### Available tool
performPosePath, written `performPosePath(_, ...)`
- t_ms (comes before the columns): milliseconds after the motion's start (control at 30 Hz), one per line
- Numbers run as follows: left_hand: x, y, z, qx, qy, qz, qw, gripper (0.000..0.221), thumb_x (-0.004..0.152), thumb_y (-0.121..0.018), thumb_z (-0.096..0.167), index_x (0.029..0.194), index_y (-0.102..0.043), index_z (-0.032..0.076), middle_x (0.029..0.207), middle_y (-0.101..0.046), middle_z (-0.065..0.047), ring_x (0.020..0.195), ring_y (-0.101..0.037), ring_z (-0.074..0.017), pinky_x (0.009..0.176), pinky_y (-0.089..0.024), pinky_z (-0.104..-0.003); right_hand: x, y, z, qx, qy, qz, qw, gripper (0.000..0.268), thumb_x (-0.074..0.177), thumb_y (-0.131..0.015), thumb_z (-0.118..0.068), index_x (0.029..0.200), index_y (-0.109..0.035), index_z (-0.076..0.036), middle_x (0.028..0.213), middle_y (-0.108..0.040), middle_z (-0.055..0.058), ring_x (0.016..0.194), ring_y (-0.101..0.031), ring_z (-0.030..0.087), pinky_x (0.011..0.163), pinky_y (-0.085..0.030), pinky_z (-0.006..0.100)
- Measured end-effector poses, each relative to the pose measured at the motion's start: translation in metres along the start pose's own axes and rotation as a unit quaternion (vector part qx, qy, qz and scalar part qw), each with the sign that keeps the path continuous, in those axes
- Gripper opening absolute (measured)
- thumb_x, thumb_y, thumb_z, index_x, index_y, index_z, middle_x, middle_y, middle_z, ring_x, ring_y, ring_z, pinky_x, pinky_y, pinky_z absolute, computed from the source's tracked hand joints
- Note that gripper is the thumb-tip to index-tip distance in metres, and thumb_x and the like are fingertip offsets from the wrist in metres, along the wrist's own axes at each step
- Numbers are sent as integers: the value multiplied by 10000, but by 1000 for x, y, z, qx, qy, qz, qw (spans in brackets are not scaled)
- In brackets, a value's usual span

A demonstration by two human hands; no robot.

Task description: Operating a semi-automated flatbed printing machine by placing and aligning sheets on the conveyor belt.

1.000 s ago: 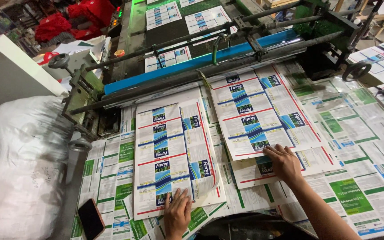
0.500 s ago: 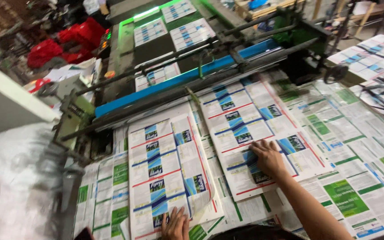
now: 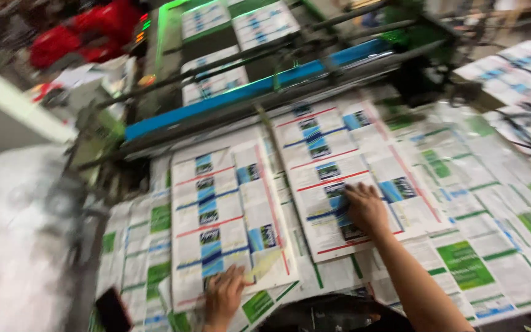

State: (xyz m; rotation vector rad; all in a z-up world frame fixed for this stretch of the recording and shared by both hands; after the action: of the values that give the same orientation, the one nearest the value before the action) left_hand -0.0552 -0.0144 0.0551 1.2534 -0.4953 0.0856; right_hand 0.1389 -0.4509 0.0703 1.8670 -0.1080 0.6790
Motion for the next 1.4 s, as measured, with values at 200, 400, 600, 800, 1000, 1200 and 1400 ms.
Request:
performPosePath(200,56,62,13,-44,72,-81,993,115,922,-683,208,915,-649,99,792,-776,-67,651,-734,-318,513,-539,-460,5,17,-13,-10,3,24,1000,347,865,-601,-66,1169,-754,-131,1327,-716,14,1180,-653,233,1075,-487,414)
performPosePath(400,67,99,44,54,37,26,998,50,990,-653,85,961,-619,63,854,-752,-109,768,-751,-274,696,-581,-446,2,27,-22,-3,-13,37,999,281,958,-592,-89,1162,-775,-146,1317,-731,6,1158,-667,198,1105,-487,399)
performPosePath(600,4,38,52,39,2,116,992,198,916,-699,42,1113,-712,26,1132,-754,-153,1087,-738,-320,942,-584,-473,3,20,-16,-40,-9,37,998,266,958,-599,-101,1152,-776,-142,1325,-728,1,1189,-681,217,1100,-501,394)
performPosePath(800,-15,-18,7,-5,-8,93,996,185,893,-744,27,1073,-771,58,1117,-777,-128,1079,-749,-293,908,-620,-424,3,22,-20,-11,-36,18,999,270,982,-589,-95,1170,-777,-139,1347,-728,6,1205,-681,233,1072,-522,392)
performPosePath(1000,24,-9,-5,11,-43,141,989,201,894,-741,1,1075,-770,83,1093,-788,-117,1042,-763,-277,894,-633,-393,5,21,-22,-52,-21,51,997,264,970,-601,-124,1157,-783,-166,1301,-734,-5,1161,-695,238,1105,-515,408)
performPosePath(1200,67,16,-8,0,-63,151,986,231,850,-707,-17,1073,-752,27,1108,-778,-137,1073,-752,-294,897,-620,-402,9,26,-24,-12,-42,36,998,268,939,-611,-115,1149,-774,-148,1285,-741,1,1126,-698,222,1069,-520,374)
performPosePath(1400,92,1,-29,6,-77,123,989,262,869,-648,-20,1116,-730,12,1156,-759,-163,1113,-728,-309,947,-591,-406,3,18,-18,-23,-17,45,999,297,834,-645,-102,1095,-777,-152,1254,-740,11,1139,-675,244,1017,-507,391)
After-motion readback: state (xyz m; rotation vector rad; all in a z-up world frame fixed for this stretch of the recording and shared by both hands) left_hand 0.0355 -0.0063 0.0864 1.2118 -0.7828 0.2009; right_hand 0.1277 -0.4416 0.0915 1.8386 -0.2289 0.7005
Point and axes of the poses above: each hand's wrist, its own x-axis towards the middle knuckle, its own y-axis out of the back of the hand, z = x × y, the point moved 1 cm from there along x, towards the middle knuckle
